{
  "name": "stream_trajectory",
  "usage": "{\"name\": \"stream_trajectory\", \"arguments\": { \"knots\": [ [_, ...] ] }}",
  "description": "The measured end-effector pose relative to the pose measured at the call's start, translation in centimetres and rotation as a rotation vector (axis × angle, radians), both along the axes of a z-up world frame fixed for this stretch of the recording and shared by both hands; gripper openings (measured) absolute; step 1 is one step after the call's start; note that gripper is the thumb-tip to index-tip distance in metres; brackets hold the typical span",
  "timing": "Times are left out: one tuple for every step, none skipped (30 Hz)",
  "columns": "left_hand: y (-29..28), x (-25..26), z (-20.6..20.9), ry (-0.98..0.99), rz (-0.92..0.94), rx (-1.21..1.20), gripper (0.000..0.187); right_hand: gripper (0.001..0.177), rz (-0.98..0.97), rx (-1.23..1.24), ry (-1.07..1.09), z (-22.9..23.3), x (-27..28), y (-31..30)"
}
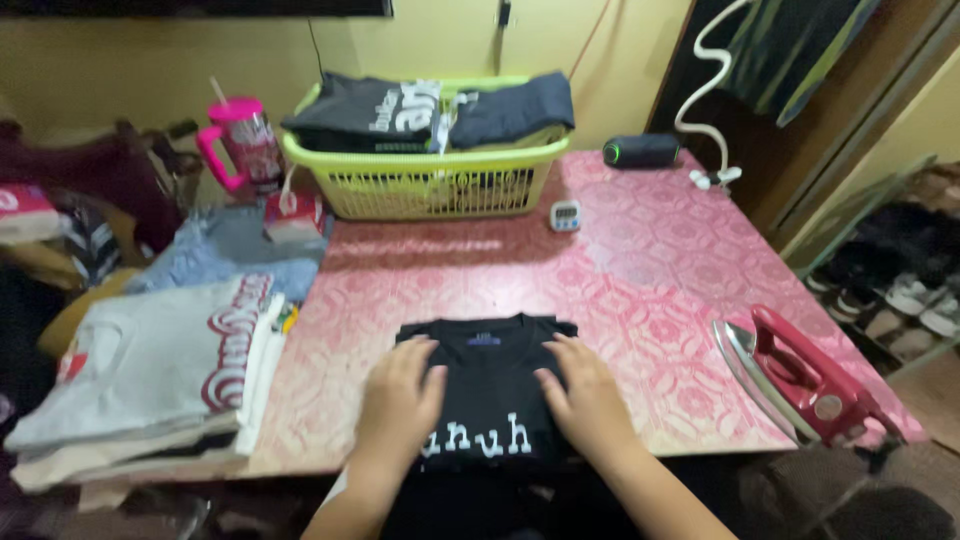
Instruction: The person irons a black t-shirt on a table, smoothing it with their hands and using a red iron. After finishing, they fold the shirt and place it on a stack of other folded clothes.
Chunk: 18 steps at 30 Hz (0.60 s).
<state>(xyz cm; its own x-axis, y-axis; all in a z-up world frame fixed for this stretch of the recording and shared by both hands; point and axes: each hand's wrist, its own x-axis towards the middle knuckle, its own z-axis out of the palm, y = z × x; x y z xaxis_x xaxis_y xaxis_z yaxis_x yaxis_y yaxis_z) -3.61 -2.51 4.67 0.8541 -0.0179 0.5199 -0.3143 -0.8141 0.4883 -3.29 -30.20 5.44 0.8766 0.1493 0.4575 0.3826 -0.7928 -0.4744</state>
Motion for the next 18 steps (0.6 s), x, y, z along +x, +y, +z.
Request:
{"name": "stream_trajectory", "arguments": {
  "knots": [
    [-1.2,-1.2,-0.5,0.108,-0.107,-0.029,0.043,0.048,0.121,0.028,0.011,-0.4,-1.2,0.7],
    [-2.5,-1.7,-0.8,0.128,-0.135,0.091,0.05,0.052,0.14,-0.121,0.045,-0.7,-1.8,1.5],
    [-3.8,-2.1,-1.1,0.149,-0.164,0.211,0.057,0.056,0.161,-0.271,0.077,-1.0,-2.5,2.2],
    [-4.3,-1.7,-1.0,0.151,-0.196,0.338,0.065,0.06,0.172,-0.417,0.089,-1.0,-2.3,2.7],
    [-4.6,-1.2,-1.0,0.165,-0.192,0.345,0.066,0.061,0.181,-0.408,0.085,-1.0,-2.0,2.8],
    [-4.7,-1.1,-1.2,0.189,-0.187,0.346,0.068,0.063,0.194,-0.403,0.091,-1.1,-1.9,2.7],
    [-4.7,-1.0,-1.4,0.214,-0.181,0.347,0.069,0.064,0.207,-0.398,0.096,-1.3,-1.8,2.6],
    [-4.5,-1.2,-1.8,0.212,-0.199,0.333,0.069,0.064,0.22,-0.402,0.101,-1.7,-2.0,2.2],
    [-4.2,-1.3,-2.0,0.211,-0.217,0.32,0.068,0.064,0.233,-0.405,0.105,-1.9,-2.2,1.8],
    [-3.8,-1.1,-1.9,0.198,-0.231,0.309,0.068,0.065,0.246,-0.409,0.098,-1.9,-2.0,1.7],
    [-3.5,-1.4,-1.8,0.186,-0.228,0.313,0.069,0.065,0.25,-0.406,0.103,-1.8,-2.0,1.5],
    [-3.3,-2.0,-1.7,0.174,-0.224,0.318,0.069,0.064,0.255,-0.401,0.108,-1.6,-2.1,1.4],
    [-3.3,-2.6,-1.5,0.162,-0.221,0.324,0.07,0.064,0.259,-0.397,0.113,-1.4,-2.2,1.5],
    [-3.2,-3.5,-1.5,0.176,-0.227,0.334,0.071,0.066,0.222,-0.434,0.159,-1.2,-2.6,1.6],
    [-3.2,-4.5,-1.5,0.191,-0.234,0.344,0.073,0.068,0.184,-0.472,0.204,-0.9,-3.0,1.7],
    [-3.1,-5.1,-1.3,0.199,-0.241,0.36,0.075,0.069,0.143,-0.505,0.242,-0.5,-3.1,1.9],
    [-3.0,-5.6,-1.1,0.177,-0.294,0.332,0.081,0.071,0.13,-0.512,0.286,0.0,-3.2,1.9],
    [-2.8,-6.3,-1.2,0.159,-0.343,0.301,0.087,0.073,0.123,-0.522,0.334,0.5,-3.5,1.8]
  ]
}}
